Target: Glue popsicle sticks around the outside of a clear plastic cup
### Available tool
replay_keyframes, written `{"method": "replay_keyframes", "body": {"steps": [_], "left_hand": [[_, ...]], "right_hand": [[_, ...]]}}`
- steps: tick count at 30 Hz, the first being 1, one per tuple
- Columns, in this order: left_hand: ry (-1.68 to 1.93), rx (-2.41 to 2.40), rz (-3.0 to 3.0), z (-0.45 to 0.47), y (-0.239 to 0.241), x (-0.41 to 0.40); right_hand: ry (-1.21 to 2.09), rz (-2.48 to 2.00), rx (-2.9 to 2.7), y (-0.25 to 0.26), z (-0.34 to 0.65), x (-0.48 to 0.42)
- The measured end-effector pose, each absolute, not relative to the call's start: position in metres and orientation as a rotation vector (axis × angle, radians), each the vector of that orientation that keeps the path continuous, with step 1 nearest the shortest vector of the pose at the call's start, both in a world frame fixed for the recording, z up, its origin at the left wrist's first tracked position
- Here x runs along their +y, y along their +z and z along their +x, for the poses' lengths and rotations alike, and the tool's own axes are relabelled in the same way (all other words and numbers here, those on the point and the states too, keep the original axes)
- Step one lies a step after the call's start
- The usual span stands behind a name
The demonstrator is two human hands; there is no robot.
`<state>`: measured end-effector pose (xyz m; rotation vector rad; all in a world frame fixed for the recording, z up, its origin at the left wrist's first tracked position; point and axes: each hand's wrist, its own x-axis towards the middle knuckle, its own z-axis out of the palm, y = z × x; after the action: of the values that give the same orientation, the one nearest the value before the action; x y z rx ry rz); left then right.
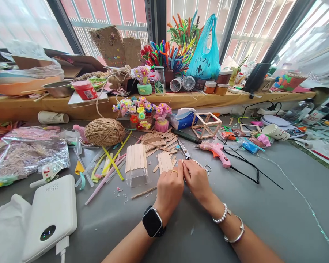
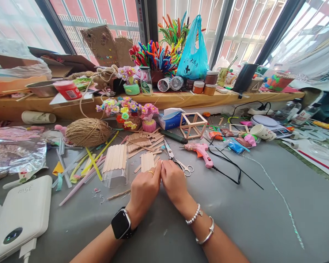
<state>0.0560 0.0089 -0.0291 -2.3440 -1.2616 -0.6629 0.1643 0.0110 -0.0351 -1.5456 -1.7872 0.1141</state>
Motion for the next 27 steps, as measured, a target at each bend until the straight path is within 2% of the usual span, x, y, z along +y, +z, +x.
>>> {"method": "replay_keyframes", "body": {"steps": [12, 27], "left_hand": [[-0.785, -1.332, -2.422, 0.053, -0.028, 0.015], [-0.773, -1.334, -2.425, 0.048, -0.029, 0.023]], "right_hand": [[0.316, -1.491, -1.615, -0.028, 0.171, 0.013], [0.817, -1.36, -1.589, -0.02, 0.189, 0.02]]}}
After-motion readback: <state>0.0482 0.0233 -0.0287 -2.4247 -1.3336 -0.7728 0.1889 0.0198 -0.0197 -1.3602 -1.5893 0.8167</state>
